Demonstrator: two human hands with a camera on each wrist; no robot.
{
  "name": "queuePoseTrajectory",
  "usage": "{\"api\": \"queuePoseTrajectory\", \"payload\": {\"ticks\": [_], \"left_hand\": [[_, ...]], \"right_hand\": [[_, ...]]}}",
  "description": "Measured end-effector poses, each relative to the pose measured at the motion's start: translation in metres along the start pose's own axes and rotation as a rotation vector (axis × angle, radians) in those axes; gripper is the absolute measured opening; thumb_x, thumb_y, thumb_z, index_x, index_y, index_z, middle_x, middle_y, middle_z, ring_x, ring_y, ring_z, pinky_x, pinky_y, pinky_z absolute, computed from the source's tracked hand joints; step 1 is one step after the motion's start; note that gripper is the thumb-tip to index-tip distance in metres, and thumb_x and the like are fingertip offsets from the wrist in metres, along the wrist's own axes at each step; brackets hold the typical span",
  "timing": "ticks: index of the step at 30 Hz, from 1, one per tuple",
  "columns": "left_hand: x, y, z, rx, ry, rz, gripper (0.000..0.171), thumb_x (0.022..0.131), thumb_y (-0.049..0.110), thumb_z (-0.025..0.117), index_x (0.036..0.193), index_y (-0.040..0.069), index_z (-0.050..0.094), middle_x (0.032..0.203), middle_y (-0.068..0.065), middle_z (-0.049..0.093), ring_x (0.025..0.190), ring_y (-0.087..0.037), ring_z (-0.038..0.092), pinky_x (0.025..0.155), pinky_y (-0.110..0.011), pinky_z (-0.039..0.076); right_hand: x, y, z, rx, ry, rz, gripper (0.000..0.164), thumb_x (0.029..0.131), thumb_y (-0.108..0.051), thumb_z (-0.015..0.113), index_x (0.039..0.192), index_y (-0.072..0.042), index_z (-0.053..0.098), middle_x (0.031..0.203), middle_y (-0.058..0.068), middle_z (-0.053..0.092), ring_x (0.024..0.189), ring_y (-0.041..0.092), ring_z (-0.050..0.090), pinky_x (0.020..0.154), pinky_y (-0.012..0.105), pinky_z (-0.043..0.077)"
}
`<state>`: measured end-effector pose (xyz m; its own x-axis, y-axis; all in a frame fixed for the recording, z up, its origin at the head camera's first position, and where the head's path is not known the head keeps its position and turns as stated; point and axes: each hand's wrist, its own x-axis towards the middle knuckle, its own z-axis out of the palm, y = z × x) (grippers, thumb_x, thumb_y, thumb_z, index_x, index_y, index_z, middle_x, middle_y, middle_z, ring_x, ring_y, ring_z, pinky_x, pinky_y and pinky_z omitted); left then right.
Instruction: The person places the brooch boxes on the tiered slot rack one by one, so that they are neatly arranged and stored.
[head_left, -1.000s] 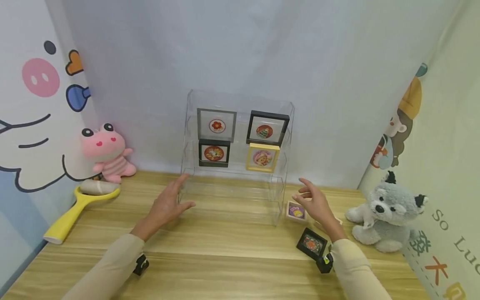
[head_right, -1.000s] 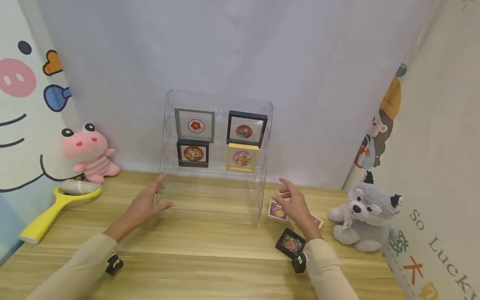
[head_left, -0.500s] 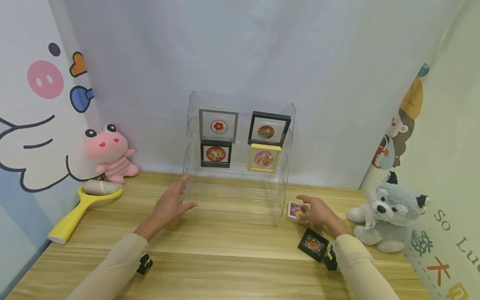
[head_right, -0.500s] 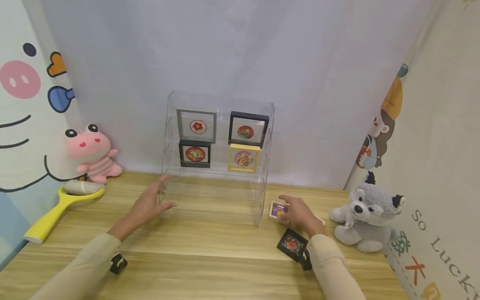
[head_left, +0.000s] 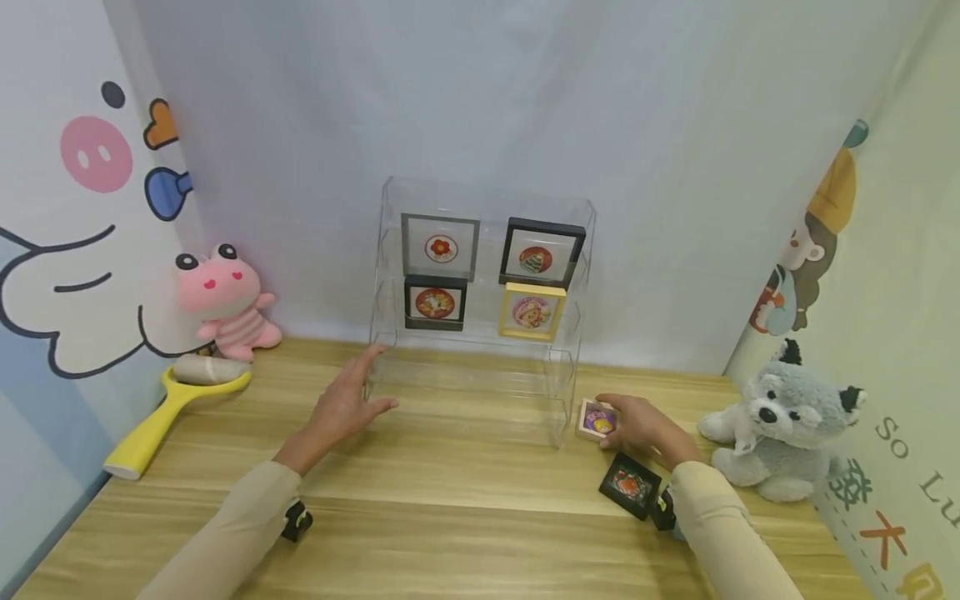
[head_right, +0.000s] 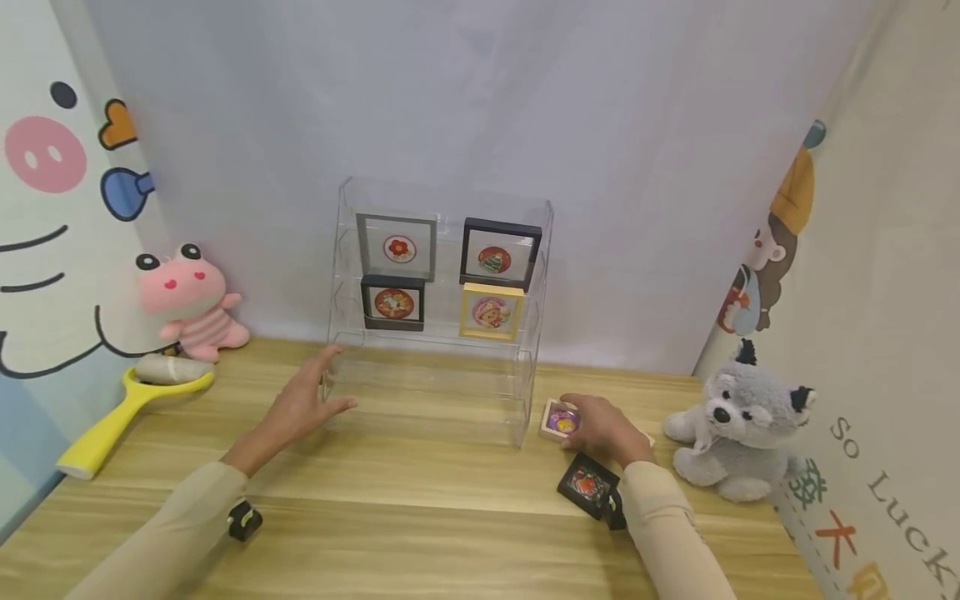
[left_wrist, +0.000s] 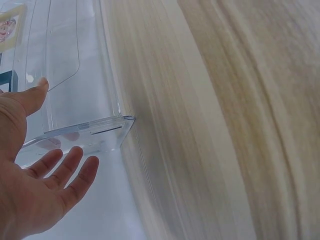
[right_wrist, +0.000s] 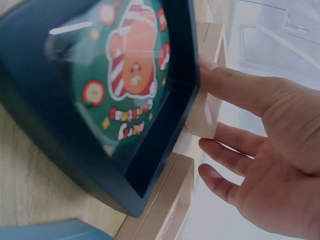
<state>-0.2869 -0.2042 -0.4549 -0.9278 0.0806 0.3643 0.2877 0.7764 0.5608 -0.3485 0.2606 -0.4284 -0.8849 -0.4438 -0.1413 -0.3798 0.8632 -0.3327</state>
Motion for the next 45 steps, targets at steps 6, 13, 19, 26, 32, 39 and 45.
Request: {"api": "queuePoseTrajectory", "payload": {"ticks": [6,13,19,26,32,39,45], "left_hand": [[0.001,-0.001,-0.002,-0.001,0.008,0.0,0.086,0.082,0.02,0.082,0.152,0.011,0.032,0.138,-0.029,0.05,0.113,-0.045,0.058,0.089,-0.062,0.051],[0.002,-0.002,-0.003,-0.016,0.009,0.011,0.085,0.083,0.02,0.082,0.151,0.011,0.032,0.143,-0.029,0.047,0.116,-0.045,0.057,0.091,-0.063,0.05],[0.003,-0.003,-0.001,-0.032,0.012,0.022,0.085,0.082,0.02,0.083,0.151,0.011,0.033,0.144,-0.029,0.046,0.119,-0.046,0.055,0.093,-0.063,0.049],[0.003,-0.003,0.0,-0.035,0.014,0.022,0.085,0.082,0.021,0.083,0.151,0.01,0.034,0.145,-0.029,0.046,0.124,-0.047,0.053,0.095,-0.063,0.048],[0.003,-0.001,-0.001,-0.028,0.019,0.014,0.085,0.082,0.021,0.083,0.15,0.012,0.034,0.143,-0.029,0.047,0.12,-0.047,0.055,0.091,-0.063,0.05],[0.003,0.0,-0.001,-0.034,0.014,0.008,0.084,0.082,0.021,0.083,0.15,0.011,0.033,0.143,-0.03,0.046,0.119,-0.048,0.055,0.091,-0.064,0.049],[0.001,-0.001,0.001,-0.047,0.005,-0.009,0.084,0.083,0.021,0.082,0.15,0.012,0.033,0.144,-0.029,0.045,0.122,-0.048,0.053,0.093,-0.065,0.048]], "right_hand": [[0.002,-0.003,0.002,-0.022,0.049,0.009,0.087,0.067,-0.02,0.092,0.139,0.008,0.05,0.116,0.028,0.06,0.099,0.037,0.06,0.093,0.056,0.049],[0.001,-0.004,0.011,0.024,0.141,0.063,0.09,0.069,-0.024,0.091,0.141,0.008,0.047,0.125,0.033,0.05,0.101,0.042,0.059,0.092,0.058,0.05],[0.0,-0.004,0.016,0.083,0.17,0.138,0.087,0.072,-0.021,0.09,0.142,0.003,0.044,0.134,0.039,0.039,0.106,0.05,0.057,0.091,0.06,0.05],[-0.001,-0.001,0.018,0.119,0.192,0.1,0.086,0.068,-0.015,0.091,0.136,0.0,0.042,0.117,0.035,0.055,0.099,0.043,0.059,0.09,0.059,0.049],[-0.002,0.003,0.019,0.164,0.229,0.042,0.086,0.069,-0.013,0.091,0.139,0.0,0.041,0.121,0.033,0.06,0.109,0.049,0.059,0.096,0.063,0.045],[-0.006,0.003,0.02,0.221,0.233,0.073,0.081,0.075,-0.014,0.088,0.141,-0.004,0.041,0.102,0.023,0.064,0.091,0.032,0.061,0.08,0.047,0.051],[-0.016,-0.002,0.018,0.258,0.265,0.053,0.078,0.077,-0.009,0.085,0.141,-0.003,0.042,0.097,0.021,0.064,0.085,0.03,0.064,0.073,0.039,0.052]]}}
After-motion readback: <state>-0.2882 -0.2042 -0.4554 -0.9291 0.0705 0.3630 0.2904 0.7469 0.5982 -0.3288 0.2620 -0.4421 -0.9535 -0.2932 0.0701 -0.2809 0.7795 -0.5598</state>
